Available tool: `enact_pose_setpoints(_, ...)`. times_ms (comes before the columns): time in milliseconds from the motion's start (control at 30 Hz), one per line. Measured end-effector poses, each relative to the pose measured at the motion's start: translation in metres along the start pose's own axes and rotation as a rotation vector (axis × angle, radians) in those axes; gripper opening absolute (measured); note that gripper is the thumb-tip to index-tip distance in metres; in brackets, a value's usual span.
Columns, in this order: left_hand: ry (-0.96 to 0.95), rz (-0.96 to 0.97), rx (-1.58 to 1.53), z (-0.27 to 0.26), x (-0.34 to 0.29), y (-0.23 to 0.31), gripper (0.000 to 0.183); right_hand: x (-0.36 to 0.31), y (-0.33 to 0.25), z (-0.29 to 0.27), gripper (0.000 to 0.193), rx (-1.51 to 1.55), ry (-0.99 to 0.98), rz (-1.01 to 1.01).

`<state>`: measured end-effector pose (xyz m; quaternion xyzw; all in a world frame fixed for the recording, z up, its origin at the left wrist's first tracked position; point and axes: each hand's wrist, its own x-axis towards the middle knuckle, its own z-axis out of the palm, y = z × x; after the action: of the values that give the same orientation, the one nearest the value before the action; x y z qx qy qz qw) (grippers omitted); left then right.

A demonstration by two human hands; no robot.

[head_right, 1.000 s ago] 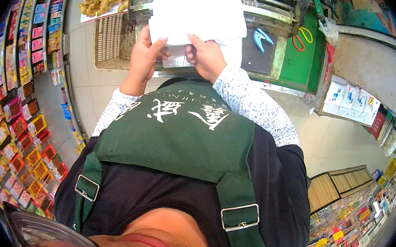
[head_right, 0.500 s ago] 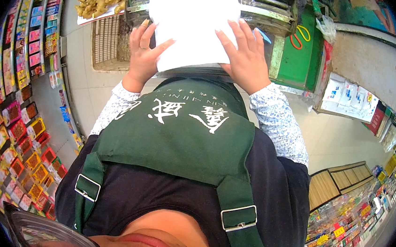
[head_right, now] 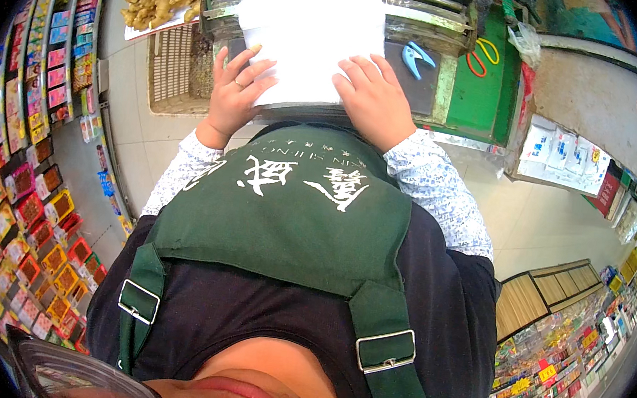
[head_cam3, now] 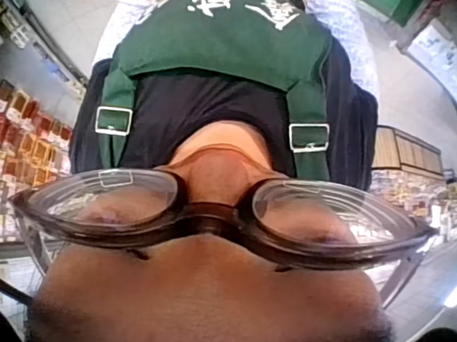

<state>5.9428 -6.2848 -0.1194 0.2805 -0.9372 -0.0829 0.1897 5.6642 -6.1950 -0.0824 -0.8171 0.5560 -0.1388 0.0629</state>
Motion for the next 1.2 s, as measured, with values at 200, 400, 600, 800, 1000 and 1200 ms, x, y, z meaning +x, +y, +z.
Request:
enact_pose_setpoints(200, -0.035, 0.012, -0.071, 0.0, 0.007, 0.01, 0.039, -0.003, 0.008, 0.009, 0.027, 0.106, 0.012, -0.02)
enact_pose_setpoints(400, 0.088, -0.106, -0.189, 0.012, 0.003, -0.001, 0.036, -0.007, 0.037, 0.013, 0.025, 0.288, -0.003, 0.161)
enact_pose_setpoints(600, 0.168, -0.489, -0.304, 0.032, 0.011, 0.006, 0.013, 0.0, 0.034, 0.02, 0.01, 0.319, 0.071, 0.547)
enact_pose_setpoints(800, 0.246, -0.536, -0.22, 0.042, 0.018, 0.011, 0.012, 0.006, 0.024, 0.037, 0.026, 0.036, 0.334, 0.37)
enact_pose_setpoints(1000, 0.279, -0.491, -0.157, 0.047, 0.016, 0.011, 0.013, 0.015, -0.026, 0.049, 0.039, 0.194, 0.018, -0.159)
enact_pose_setpoints(1200, 0.302, -0.431, -0.034, 0.046, 0.019, 0.018, 0.024, 0.011, -0.022, 0.058, 0.04, 0.157, -0.009, -0.118)
